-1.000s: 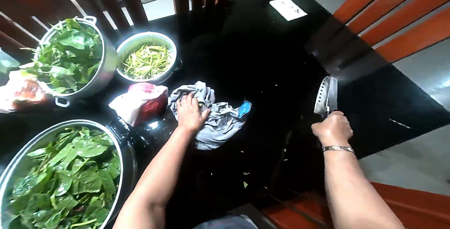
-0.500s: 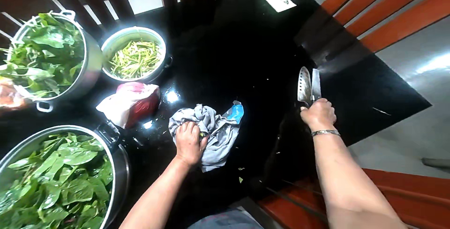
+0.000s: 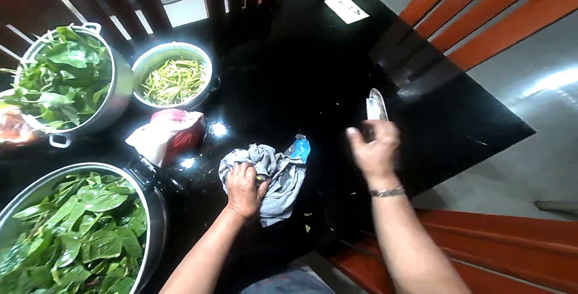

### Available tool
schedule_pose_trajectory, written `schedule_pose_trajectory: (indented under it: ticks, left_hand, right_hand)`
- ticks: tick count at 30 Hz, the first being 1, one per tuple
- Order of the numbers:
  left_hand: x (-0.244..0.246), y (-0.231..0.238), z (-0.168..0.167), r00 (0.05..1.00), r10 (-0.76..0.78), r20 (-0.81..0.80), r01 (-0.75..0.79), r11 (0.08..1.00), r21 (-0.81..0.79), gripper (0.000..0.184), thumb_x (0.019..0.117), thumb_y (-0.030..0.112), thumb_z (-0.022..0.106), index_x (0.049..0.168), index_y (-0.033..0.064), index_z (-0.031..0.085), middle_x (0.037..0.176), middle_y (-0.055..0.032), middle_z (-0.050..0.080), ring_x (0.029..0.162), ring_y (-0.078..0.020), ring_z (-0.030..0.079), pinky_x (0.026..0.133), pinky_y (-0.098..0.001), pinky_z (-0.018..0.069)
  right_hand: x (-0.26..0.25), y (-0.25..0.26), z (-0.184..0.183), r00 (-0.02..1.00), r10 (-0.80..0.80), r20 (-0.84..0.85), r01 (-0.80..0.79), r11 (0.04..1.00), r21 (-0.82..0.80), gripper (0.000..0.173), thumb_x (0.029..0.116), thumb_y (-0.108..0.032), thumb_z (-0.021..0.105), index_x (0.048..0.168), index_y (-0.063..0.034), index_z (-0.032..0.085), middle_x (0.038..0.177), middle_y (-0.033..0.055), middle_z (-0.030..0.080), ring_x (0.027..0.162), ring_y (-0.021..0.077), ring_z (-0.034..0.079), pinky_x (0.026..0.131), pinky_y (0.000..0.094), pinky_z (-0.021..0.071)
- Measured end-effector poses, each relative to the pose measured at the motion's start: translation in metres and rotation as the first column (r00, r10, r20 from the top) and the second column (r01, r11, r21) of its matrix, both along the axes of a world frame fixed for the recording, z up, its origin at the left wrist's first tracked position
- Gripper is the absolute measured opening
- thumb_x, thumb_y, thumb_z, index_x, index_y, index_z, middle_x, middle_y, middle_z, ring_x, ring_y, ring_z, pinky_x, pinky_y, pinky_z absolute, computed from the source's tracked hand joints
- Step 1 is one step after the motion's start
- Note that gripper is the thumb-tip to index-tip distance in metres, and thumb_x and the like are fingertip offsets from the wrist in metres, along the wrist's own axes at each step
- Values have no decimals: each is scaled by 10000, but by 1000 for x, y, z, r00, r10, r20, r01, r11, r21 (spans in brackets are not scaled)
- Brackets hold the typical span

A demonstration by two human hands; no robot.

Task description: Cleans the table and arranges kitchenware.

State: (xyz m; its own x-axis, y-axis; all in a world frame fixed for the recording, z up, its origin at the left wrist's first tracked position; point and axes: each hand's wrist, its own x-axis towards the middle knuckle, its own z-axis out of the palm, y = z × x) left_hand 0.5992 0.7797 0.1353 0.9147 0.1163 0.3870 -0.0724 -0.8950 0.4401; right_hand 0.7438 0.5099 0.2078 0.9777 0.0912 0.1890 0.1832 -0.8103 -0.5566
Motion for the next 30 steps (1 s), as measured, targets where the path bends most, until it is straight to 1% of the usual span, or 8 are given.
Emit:
schedule_pose_trajectory:
  ticks: [4, 7, 13, 17, 19, 22, 25, 30]
  left_hand:
    - [2, -2, 7, 997, 81, -21, -83, 986, -146, 605, 1037, 490, 401, 865, -21, 676, 988, -208, 697, 931, -379, 689, 776, -545, 536]
    - [11, -8, 28, 991, 136, 13, -130, 966, -224, 419, 1011, 309, 460, 864, -28, 663, 924, -196, 673, 891, -363, 677, 758, -524, 529]
    - [46, -29, 105, 989, 124, 79, -65, 854, -517, 265, 975, 192, 597, 929, -53, 688, 1073, -210, 673, 1041, -347, 653, 906, -519, 530]
    - [13, -16, 105, 999, -2, -44, -27, 769, -638, 330, 994, 211, 550, 1088, -80, 675, 1214, -222, 644, 1148, -337, 611, 1003, -518, 477]
    - [-33, -2, 90, 996, -33, -87, -37, 717, -696, 303, 990, 170, 560, 1047, -114, 649, 1162, -240, 640, 1083, -289, 633, 951, -411, 526]
    - [-115, 16, 71, 988, -18, -156, -100, 694, -713, 278, 989, 183, 541, 981, -81, 625, 1070, -182, 633, 919, -157, 627, 796, -281, 529]
    - [-172, 31, 74, 992, 11, -128, -100, 691, -715, 268, 1005, 224, 543, 900, -22, 569, 1054, -143, 640, 907, -83, 629, 767, -206, 529]
    - [-193, 47, 94, 996, 82, 26, -44, 744, -667, 272, 1038, 263, 538, 847, 76, 488, 1090, -72, 618, 940, -30, 601, 770, -151, 503]
  right_hand:
    - [-66, 89, -41, 824, 567, 1, -540, 785, 304, 291, 905, -134, 697, 1154, 8, 748, 1175, 210, 692, 1141, 345, 643, 997, 502, 521]
    - [-58, 91, -36, 850, 493, 186, -527, 797, 297, 170, 872, 51, 576, 898, 40, 744, 891, 154, 729, 849, 231, 718, 807, 385, 597]
    - [68, -3, 69, 923, 338, 182, -384, 817, 431, 231, 933, -12, 642, 1164, -14, 647, 1056, -46, 684, 930, -38, 639, 886, 186, 551]
    - [112, 5, 37, 961, 233, -148, -178, 933, 314, 481, 1063, -217, 519, 1461, 52, 495, 1413, 268, 554, 1242, 257, 573, 1067, 401, 439]
    - [85, 34, 0, 935, 256, -244, -181, 939, 293, 604, 1072, -339, 481, 1516, 65, 408, 1518, 301, 448, 1404, 336, 461, 1169, 447, 363]
    - [35, 101, -45, 927, 252, -277, -260, 966, 8, 846, 999, -478, 584, 1579, 65, 292, 1636, 387, 124, 1520, 582, 67, 1196, 722, 99]
    - [12, 178, -58, 931, 226, -288, -296, 927, -231, 884, 993, -559, 581, 1599, 9, 282, 1654, 362, 96, 1529, 565, 81, 1170, 711, 195]
    - [-31, 286, -74, 831, 534, -157, -554, 820, -141, 910, 914, -550, 665, 1533, 57, 389, 1640, 328, 220, 1499, 519, 259, 1134, 680, 310]
